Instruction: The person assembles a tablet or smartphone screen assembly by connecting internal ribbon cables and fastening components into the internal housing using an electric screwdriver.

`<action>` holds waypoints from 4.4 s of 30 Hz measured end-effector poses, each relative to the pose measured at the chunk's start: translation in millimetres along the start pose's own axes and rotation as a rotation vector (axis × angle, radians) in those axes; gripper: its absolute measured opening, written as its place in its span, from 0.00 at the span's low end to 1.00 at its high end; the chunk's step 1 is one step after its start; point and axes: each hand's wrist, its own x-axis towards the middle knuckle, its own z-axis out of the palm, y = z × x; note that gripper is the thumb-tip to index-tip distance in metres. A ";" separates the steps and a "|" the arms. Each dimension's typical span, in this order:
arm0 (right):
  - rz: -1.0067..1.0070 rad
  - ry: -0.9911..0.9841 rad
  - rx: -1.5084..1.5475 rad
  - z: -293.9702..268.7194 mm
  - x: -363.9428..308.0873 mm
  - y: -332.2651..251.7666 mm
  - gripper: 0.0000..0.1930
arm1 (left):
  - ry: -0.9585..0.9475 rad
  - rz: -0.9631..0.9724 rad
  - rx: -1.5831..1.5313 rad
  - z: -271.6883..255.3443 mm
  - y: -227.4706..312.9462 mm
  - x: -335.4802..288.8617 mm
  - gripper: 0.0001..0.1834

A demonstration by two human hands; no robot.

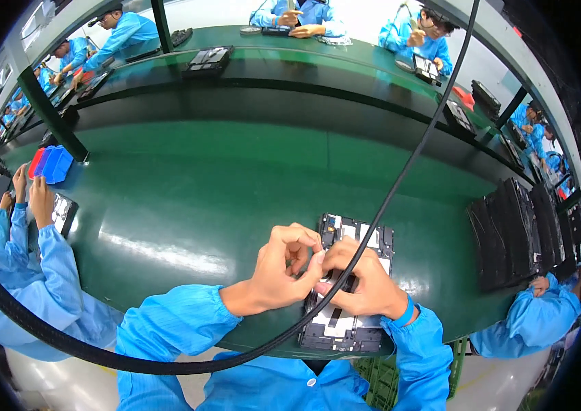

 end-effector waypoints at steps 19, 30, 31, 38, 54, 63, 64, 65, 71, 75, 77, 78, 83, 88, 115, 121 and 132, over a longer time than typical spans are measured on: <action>0.262 0.073 0.010 -1.0 -9.4 19.7 0.04 | -0.738 0.671 0.467 -48.3 13.6 -2.4 0.14; 0.230 0.137 0.052 2.3 -11.0 25.3 0.05 | -0.764 0.744 0.414 -46.4 2.4 8.5 0.11; 0.229 0.132 0.046 2.0 -11.4 26.1 0.06 | -0.763 0.767 0.405 -45.7 0.9 11.8 0.12; 0.236 0.151 0.070 1.7 -9.4 26.9 0.05 | -0.766 0.844 0.476 -47.7 -3.4 23.0 0.18; 0.249 0.191 0.018 8.3 -10.7 28.3 0.06 | -0.707 0.751 0.604 -49.4 -7.0 25.2 0.15; 0.226 0.154 0.003 0.5 -1.5 33.5 0.08 | -0.750 0.888 0.538 -48.0 -15.8 35.3 0.15; 0.220 0.158 0.000 0.4 1.8 33.8 0.08 | -0.778 0.893 0.536 -49.4 -16.7 34.5 0.15; 0.204 0.162 -0.012 0.7 5.3 34.2 0.08 | -0.780 0.899 0.539 -49.1 -18.4 32.1 0.15; 0.198 0.124 0.008 0.6 3.3 42.9 0.10 | -0.704 0.890 0.553 -48.0 -20.1 36.8 0.16; 0.192 0.165 -0.021 2.7 6.3 42.1 0.08 | -0.728 0.877 0.554 -46.5 -23.6 38.5 0.15; 0.200 0.199 0.004 3.6 6.0 44.1 0.08 | -0.712 0.894 0.544 -43.5 -26.8 38.8 0.14; 0.199 0.202 0.004 4.1 7.0 43.5 0.08 | -0.714 0.893 0.540 -42.9 -26.2 40.6 0.14; 0.243 0.241 0.002 6.5 10.5 41.9 0.07 | -0.764 0.939 0.533 -45.7 -32.4 54.1 0.14; 0.250 0.247 0.030 7.3 3.1 52.0 0.06 | -0.716 0.866 0.445 -41.8 -42.1 58.9 0.15; 0.378 0.246 0.207 -4.3 6.2 49.6 0.07 | -0.831 0.764 0.412 -42.4 -34.4 68.7 0.15; 0.375 0.314 0.259 -0.7 4.9 55.3 0.07 | -0.814 0.817 0.431 -43.4 -44.7 77.8 0.15; 0.499 0.231 0.222 -4.0 8.2 47.0 0.09 | -0.799 0.660 0.393 -50.8 -45.1 76.7 0.20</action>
